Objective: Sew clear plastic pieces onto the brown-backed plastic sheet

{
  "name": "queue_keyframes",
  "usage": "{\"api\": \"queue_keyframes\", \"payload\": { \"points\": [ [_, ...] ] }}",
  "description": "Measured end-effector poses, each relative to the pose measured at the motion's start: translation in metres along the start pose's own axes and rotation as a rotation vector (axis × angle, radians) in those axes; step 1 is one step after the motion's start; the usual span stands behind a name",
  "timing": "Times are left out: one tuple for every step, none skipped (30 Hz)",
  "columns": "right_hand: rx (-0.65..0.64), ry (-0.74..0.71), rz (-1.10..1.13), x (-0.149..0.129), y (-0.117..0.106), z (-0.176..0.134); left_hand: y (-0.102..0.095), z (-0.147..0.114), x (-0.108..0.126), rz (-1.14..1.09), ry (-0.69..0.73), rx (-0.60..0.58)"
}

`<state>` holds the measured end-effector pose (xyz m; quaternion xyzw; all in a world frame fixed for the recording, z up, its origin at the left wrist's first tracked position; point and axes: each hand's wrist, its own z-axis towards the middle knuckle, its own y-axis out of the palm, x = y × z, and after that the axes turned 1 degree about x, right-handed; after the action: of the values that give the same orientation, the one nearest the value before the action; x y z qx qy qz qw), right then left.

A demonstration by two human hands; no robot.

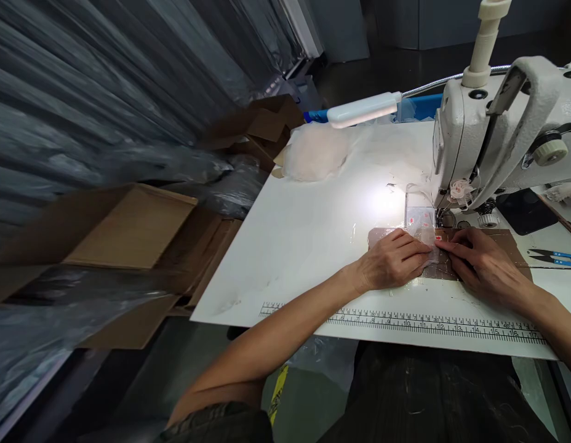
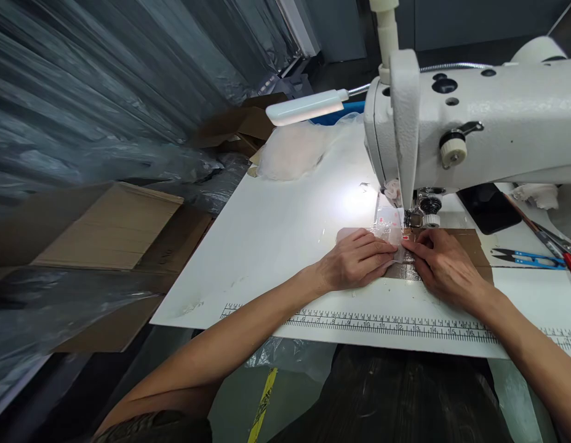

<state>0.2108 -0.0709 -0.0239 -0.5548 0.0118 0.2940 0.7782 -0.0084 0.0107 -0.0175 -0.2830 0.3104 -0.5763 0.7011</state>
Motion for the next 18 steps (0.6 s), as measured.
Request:
{"api": "queue_keyframes", "payload": {
  "points": [
    [0.003, -0.007, -0.001, 0.0, -0.0001, 0.0002, 0.0001, -0.0002, 0.0002, 0.004, -0.003, -0.004],
    [0.004, -0.011, -0.002, 0.0, -0.0001, 0.0004, 0.0002, -0.0006, 0.0003, 0.008, -0.006, -0.016],
    [0.002, -0.012, 0.0, 0.0002, 0.0, 0.0004, 0.0004, -0.0012, 0.0003, 0.011, -0.007, -0.033],
    [-0.002, -0.011, 0.003, 0.0005, 0.0002, 0.0004, 0.0006, -0.0019, 0.0004, 0.013, -0.009, -0.049],
    [-0.008, -0.009, 0.005, 0.0008, 0.0003, 0.0003, 0.0009, -0.0026, 0.0003, 0.014, -0.012, -0.062],
    [-0.013, -0.008, 0.004, 0.001, 0.0005, 0.0003, 0.0011, -0.0031, 0.0003, 0.015, -0.014, -0.071],
    [-0.014, -0.011, -0.001, 0.0011, 0.0006, 0.0003, 0.0012, -0.0034, 0.0003, 0.017, -0.016, -0.077],
    [-0.014, -0.018, -0.013, 0.0009, 0.0005, 0.0003, 0.0013, -0.0034, 0.0003, 0.02, -0.017, -0.079],
    [-0.013, -0.03, -0.029, 0.0005, 0.0003, 0.0005, 0.0012, -0.0032, 0.0004, 0.027, -0.018, -0.076],
    [-0.013, -0.043, -0.049, -0.0002, -0.0001, 0.0009, 0.0011, -0.0027, 0.0005, 0.037, -0.017, -0.068],
    [-0.014, -0.055, -0.068, -0.0012, -0.0006, 0.0014, 0.0009, -0.002, 0.0006, 0.049, -0.016, -0.053],
    [-0.018, -0.064, -0.084, -0.0022, -0.0011, 0.0021, 0.0007, -0.0013, 0.0008, 0.058, -0.015, -0.034],
    [-0.024, -0.068, -0.095, -0.0033, -0.0017, 0.0028, 0.0005, -0.0007, 0.0009, 0.064, -0.015, -0.014],
    [-0.03, -0.067, -0.103, -0.0042, -0.0022, 0.0035, 0.0004, -0.0004, 0.001, 0.064, -0.015, 0.0],
    [-0.036, -0.061, -0.108, -0.0049, -0.0027, 0.0042, 0.0004, -0.0003, 0.0011, 0.06, -0.019, 0.003],
    [-0.042, -0.053, -0.112, -0.0053, -0.0029, 0.0048, 0.0006, -0.0005, 0.001, 0.052, -0.027, -0.006],
    [-0.047, -0.047, -0.115, -0.0052, -0.003, 0.0053, 0.0008, -0.001, 0.0009, 0.045, -0.04, -0.025],
    [-0.051, -0.043, -0.117, -0.0048, -0.0029, 0.0056, 0.0011, -0.0017, 0.0007, 0.039, -0.054, -0.05]
  ]
}}
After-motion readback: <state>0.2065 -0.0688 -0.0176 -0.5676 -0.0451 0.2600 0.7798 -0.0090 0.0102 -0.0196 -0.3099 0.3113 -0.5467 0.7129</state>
